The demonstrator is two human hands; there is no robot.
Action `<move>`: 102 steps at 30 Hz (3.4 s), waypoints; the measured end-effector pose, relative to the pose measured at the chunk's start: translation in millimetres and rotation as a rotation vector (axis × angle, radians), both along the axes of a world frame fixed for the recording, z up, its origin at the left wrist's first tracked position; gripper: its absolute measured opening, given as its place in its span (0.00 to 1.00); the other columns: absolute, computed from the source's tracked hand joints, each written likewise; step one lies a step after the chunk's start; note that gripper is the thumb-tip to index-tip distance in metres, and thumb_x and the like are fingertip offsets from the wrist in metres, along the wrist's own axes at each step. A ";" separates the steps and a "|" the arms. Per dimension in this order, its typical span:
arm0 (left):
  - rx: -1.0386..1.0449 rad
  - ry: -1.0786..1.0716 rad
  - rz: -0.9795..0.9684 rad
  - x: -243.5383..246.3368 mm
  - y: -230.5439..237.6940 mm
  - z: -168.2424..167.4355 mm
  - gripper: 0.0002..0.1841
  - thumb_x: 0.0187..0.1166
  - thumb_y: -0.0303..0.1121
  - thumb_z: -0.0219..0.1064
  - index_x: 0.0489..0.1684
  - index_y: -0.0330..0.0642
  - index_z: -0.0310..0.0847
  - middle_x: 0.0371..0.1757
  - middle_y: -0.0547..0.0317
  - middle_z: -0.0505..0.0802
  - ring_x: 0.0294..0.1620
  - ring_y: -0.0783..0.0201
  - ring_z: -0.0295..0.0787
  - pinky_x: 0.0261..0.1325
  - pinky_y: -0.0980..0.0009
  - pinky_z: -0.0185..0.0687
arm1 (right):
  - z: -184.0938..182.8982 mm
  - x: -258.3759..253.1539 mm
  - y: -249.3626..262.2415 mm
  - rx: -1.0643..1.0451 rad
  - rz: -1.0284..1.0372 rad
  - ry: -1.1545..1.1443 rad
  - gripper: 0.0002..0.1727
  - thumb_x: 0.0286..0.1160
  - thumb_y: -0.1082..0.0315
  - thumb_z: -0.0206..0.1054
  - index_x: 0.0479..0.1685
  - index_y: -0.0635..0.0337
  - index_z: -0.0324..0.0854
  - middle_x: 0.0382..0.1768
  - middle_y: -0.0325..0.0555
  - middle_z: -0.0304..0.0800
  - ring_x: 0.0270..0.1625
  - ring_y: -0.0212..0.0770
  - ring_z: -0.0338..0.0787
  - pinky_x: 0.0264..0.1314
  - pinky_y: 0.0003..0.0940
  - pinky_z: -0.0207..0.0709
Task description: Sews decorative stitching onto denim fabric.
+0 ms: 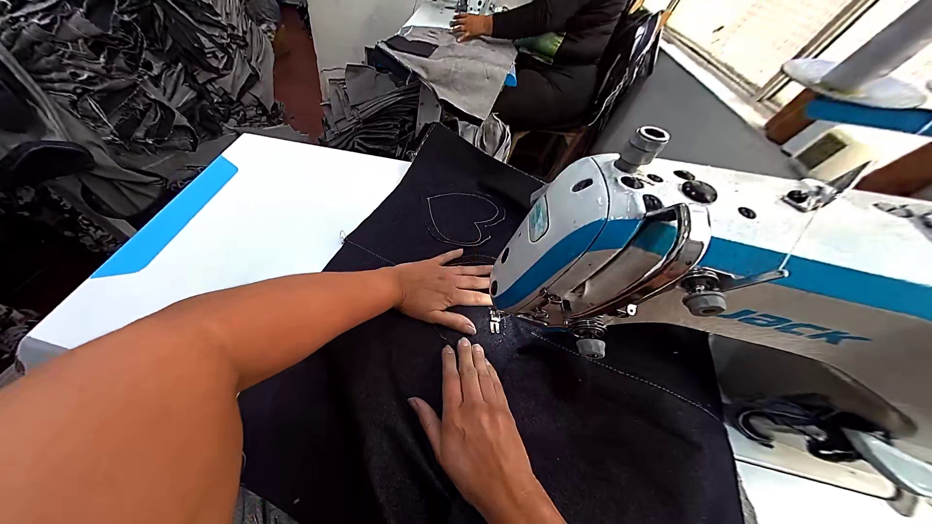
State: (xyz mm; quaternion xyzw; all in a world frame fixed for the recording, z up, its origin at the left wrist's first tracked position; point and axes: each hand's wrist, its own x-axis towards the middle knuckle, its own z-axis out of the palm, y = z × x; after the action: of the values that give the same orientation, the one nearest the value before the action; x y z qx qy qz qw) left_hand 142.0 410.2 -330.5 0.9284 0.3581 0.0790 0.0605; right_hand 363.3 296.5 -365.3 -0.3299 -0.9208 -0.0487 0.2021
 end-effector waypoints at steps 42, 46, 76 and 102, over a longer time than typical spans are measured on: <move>0.017 -0.008 -0.108 -10.8 -51.0 -9.8 0.27 0.93 0.44 0.40 0.88 0.53 0.68 0.90 0.61 0.71 0.94 0.60 0.57 0.94 0.46 0.44 | -2.2 22.8 9.9 -0.071 0.204 0.161 0.35 0.79 0.42 0.60 0.69 0.65 0.83 0.72 0.55 0.86 0.77 0.52 0.84 0.82 0.46 0.73; -0.210 0.053 0.329 40.0 -101.4 1.6 0.31 0.95 0.51 0.36 0.96 0.53 0.51 0.97 0.57 0.55 0.98 0.58 0.39 0.95 0.41 0.28 | -0.5 66.2 61.2 -0.120 0.465 0.172 0.23 0.81 0.52 0.60 0.63 0.57 0.85 0.69 0.47 0.90 0.77 0.45 0.85 0.81 0.40 0.75; -0.175 -0.008 0.636 66.1 -97.5 0.3 0.33 0.94 0.54 0.37 0.96 0.49 0.50 0.97 0.57 0.55 0.98 0.57 0.37 0.94 0.42 0.26 | 2.9 73.0 50.4 -0.169 0.207 0.242 0.20 0.83 0.63 0.57 0.63 0.64 0.87 0.67 0.52 0.91 0.74 0.53 0.87 0.80 0.47 0.76; -0.181 -0.002 0.760 64.6 -69.6 4.9 0.36 0.93 0.57 0.39 0.96 0.47 0.49 0.97 0.58 0.52 0.98 0.57 0.35 0.94 0.41 0.25 | 2.6 74.8 58.6 -0.173 0.066 0.327 0.19 0.80 0.76 0.55 0.57 0.65 0.91 0.63 0.56 0.93 0.72 0.57 0.89 0.80 0.49 0.76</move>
State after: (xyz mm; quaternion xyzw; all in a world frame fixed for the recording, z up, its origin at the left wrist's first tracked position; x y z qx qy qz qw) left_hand 206.6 340.6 -325.7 0.7205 0.6818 0.0651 0.1089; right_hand 438.0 355.2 -362.7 -0.3194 -0.8868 0.0915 0.3213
